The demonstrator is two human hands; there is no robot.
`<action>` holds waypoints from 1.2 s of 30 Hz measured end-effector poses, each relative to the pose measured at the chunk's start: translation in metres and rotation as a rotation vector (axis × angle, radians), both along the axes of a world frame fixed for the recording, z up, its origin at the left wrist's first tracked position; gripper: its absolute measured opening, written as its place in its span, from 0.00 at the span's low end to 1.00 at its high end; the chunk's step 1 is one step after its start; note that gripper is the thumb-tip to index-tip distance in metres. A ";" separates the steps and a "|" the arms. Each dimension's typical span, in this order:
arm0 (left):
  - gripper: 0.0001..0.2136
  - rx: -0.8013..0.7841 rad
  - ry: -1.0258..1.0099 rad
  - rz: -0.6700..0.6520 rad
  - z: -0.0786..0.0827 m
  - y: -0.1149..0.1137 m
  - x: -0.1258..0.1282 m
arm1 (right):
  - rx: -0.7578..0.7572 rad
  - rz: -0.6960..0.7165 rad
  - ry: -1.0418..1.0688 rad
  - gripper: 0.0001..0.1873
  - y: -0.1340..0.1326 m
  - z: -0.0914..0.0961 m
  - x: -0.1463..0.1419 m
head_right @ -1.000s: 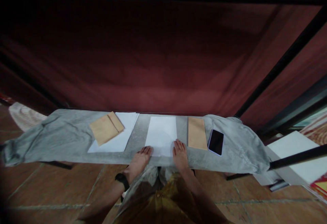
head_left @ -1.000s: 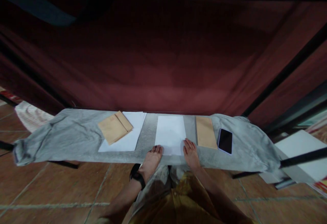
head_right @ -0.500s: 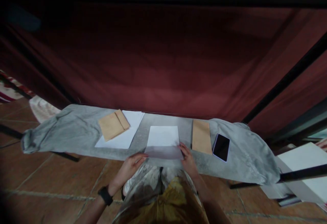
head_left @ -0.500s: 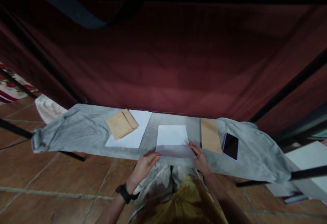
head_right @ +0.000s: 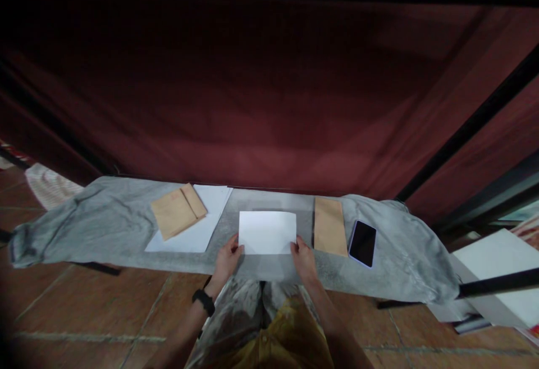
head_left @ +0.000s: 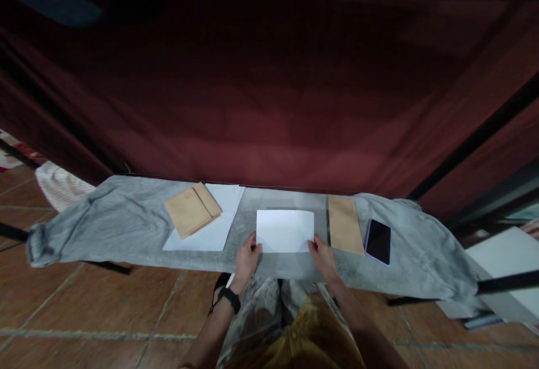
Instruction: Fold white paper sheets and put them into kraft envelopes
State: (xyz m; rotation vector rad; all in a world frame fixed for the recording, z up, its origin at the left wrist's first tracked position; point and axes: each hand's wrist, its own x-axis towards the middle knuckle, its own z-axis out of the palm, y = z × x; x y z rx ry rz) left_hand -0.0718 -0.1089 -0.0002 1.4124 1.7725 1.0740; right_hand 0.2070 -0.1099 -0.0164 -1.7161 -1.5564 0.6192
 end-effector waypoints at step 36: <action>0.28 0.093 0.823 -0.265 -0.024 -0.018 0.077 | 0.198 0.231 -0.526 0.27 -0.026 -0.015 -0.070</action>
